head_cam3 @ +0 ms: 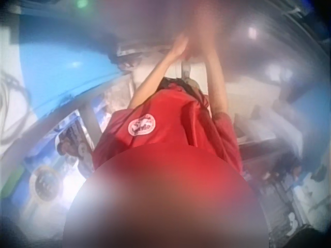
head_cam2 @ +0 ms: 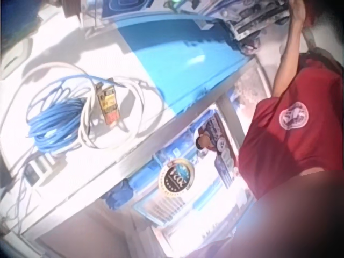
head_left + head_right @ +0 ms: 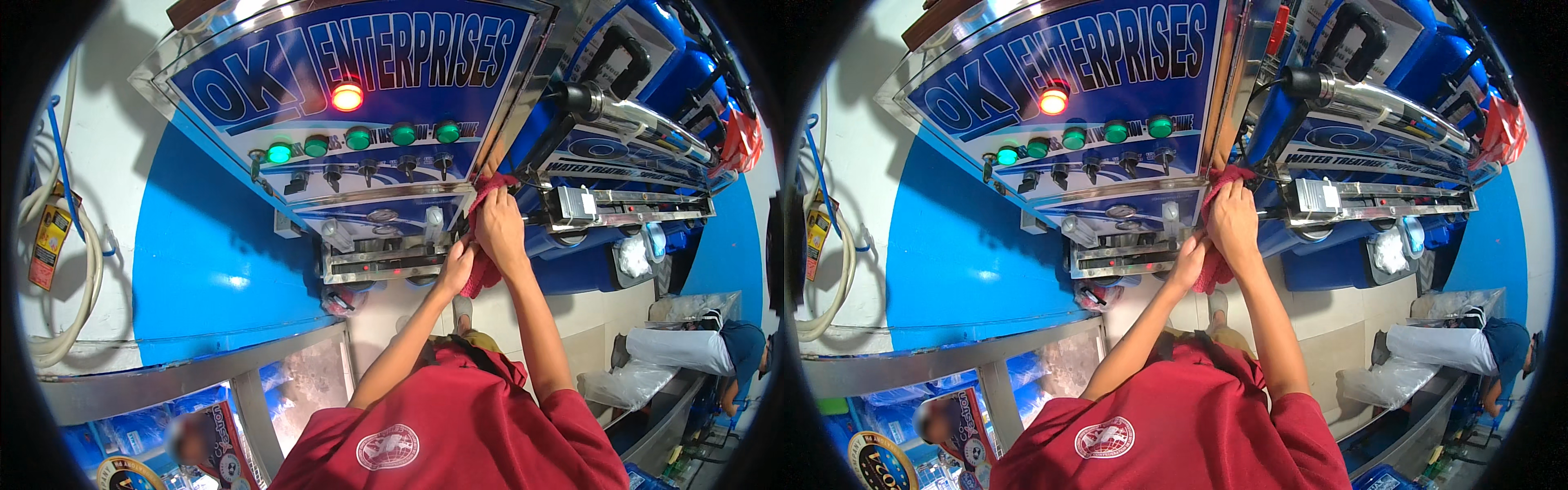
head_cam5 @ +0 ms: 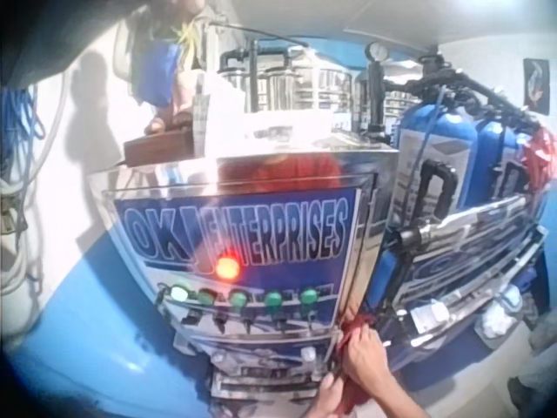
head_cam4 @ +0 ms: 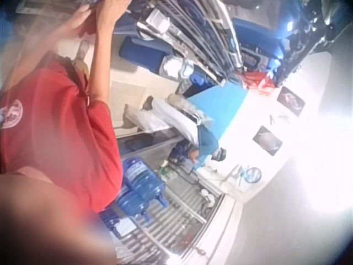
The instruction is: The person wipes the control panel and metal surfaces of a water treatment machine with a pink cloth, then moves to a sink to rinse the cloth in a basin. The person handles the cloth and machine surfaces throughout the clip.
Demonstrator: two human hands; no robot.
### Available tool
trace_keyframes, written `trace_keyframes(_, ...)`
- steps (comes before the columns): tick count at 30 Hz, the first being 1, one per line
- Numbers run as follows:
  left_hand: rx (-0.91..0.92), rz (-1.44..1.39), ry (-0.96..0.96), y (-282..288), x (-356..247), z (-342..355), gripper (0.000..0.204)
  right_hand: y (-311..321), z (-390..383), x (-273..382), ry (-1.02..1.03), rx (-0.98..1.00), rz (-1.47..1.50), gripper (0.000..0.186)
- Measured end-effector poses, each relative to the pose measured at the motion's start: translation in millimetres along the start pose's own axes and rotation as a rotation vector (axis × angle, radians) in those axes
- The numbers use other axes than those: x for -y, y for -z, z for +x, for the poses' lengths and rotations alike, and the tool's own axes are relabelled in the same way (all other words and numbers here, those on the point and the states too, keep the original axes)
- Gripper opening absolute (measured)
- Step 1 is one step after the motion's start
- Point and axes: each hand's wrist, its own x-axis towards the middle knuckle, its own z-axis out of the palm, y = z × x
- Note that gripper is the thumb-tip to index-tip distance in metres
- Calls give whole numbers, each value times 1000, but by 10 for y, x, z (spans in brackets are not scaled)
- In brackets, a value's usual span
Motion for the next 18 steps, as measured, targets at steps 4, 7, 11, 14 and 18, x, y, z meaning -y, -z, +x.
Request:
trace_keyframes(4,-8,-78,-59,-32,68,-14,37,-169,85,-88,-8,-114,6,25)
trace_keyframes(7,-22,-16,-76,-66,59,10,40,-193,128,-110,-11,-97,9,25)
trace_keyframes(11,8,-35,-83,-85,34,82,44,-155,182,-88,-50,-52,45,24)
trace_keyframes(14,16,8,-102,-55,56,121,48,-129,177,-103,-86,-25,117,17)
trace_keyframes(18,2,107,-116,-71,95,175,45,-138,220,-192,-73,-34,149,11)
